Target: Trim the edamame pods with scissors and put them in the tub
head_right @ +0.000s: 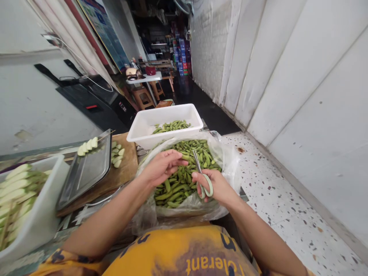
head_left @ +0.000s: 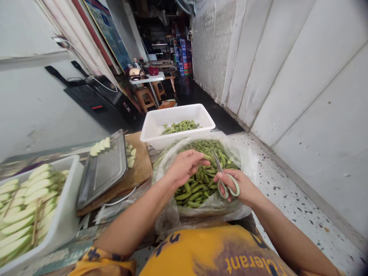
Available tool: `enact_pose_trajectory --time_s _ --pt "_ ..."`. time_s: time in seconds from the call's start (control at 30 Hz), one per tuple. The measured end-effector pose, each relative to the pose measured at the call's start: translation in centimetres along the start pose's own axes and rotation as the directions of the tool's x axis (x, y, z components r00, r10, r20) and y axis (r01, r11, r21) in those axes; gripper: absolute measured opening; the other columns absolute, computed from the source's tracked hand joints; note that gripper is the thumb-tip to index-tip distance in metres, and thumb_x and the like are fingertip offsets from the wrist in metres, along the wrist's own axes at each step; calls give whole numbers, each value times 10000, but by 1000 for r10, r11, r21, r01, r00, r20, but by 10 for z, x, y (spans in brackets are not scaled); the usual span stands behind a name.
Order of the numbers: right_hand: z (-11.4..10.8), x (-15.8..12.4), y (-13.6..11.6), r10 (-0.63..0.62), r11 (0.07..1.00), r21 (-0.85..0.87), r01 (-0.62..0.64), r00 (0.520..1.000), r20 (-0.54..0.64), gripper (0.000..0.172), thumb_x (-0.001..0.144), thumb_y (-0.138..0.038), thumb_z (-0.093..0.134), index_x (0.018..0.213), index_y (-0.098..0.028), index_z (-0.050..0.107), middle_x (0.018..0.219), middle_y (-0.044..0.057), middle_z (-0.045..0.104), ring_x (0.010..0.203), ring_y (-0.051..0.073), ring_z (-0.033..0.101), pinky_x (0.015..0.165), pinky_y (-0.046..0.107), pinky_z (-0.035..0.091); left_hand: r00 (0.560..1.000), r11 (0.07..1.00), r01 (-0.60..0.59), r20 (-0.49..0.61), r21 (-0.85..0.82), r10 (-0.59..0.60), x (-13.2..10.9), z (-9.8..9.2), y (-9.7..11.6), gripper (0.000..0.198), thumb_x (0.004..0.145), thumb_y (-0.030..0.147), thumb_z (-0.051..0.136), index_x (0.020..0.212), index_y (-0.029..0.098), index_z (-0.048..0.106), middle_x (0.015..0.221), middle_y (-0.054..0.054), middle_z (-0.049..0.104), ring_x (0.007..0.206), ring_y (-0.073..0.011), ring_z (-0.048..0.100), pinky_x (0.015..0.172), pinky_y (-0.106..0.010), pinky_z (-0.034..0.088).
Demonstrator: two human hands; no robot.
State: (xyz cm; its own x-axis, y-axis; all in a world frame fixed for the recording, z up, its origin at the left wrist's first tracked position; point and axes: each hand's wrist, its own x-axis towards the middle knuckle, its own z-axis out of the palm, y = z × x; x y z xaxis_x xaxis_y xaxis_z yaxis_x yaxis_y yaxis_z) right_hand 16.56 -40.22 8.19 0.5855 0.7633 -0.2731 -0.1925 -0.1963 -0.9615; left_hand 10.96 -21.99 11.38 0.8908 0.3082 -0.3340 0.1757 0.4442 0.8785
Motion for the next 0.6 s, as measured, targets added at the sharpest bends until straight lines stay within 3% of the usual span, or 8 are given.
enact_pose_trajectory --time_s 0.1,0.17,0.27,0.3,0.37,0.47,0.53,0.6 --pt "-6 -2 0 -46 992 119 37 996 77 504 815 -628 547 925 -145 639 683 38 609 612 149 569 462 231 507 998 987 31 -41 -161 -38 12 -9 15 112 614 166 584 618 149 473 803 -105 689 744 -174 688 350 -123 194" --pt "-10 -4 -1 -73 982 179 56 994 86 514 831 -621 531 981 -140 633 740 56 617 686 168 583 496 243 521 996 986 50 -62 -156 -60 21 -15 21 96 581 163 552 609 157 461 722 -72 662 638 -141 656 351 -126 202" --pt "-11 -6 -2 -83 979 194 66 994 78 515 837 -612 531 995 -132 627 748 65 616 689 171 580 493 242 511 996 969 -35 -72 245 55 32 -20 21 121 604 160 571 723 173 582 545 30 556 391 -61 437 357 -158 179" --pt "-11 -6 -3 -81 980 188 66 994 73 516 835 -613 533 992 -131 625 742 65 615 682 171 578 490 242 508 992 894 -96 -26 437 120 35 -21 19 159 624 180 596 779 184 633 536 39 548 392 -63 410 376 -172 212" --pt "-10 -7 -2 -75 983 174 63 995 63 518 829 -620 535 983 -132 621 732 65 611 671 170 574 484 243 505 968 628 -235 121 742 219 40 -20 14 170 649 249 658 806 199 700 591 15 598 501 -104 489 464 -200 321" --pt "-8 -6 -1 -75 984 163 66 996 53 521 827 -622 534 983 -131 613 742 65 606 672 167 570 486 240 504 936 256 -305 238 917 260 50 -15 3 94 633 291 729 641 200 707 647 -35 640 689 -179 571 623 -240 394" --pt "-7 -6 -1 -78 985 156 69 996 48 518 830 -616 535 989 -128 608 752 65 604 664 160 565 484 237 498 937 132 -268 226 954 265 56 -11 -6 108 620 264 750 570 198 680 632 -51 630 718 -203 582 655 -256 397" --pt "-7 -6 0 -79 987 146 71 996 46 508 838 -605 532 992 -126 606 756 64 604 657 156 561 485 237 493 938 74 -231 202 970 281 60 -7 -14 130 611 254 761 553 191 664 648 -69 629 753 -228 595 673 -270 406"
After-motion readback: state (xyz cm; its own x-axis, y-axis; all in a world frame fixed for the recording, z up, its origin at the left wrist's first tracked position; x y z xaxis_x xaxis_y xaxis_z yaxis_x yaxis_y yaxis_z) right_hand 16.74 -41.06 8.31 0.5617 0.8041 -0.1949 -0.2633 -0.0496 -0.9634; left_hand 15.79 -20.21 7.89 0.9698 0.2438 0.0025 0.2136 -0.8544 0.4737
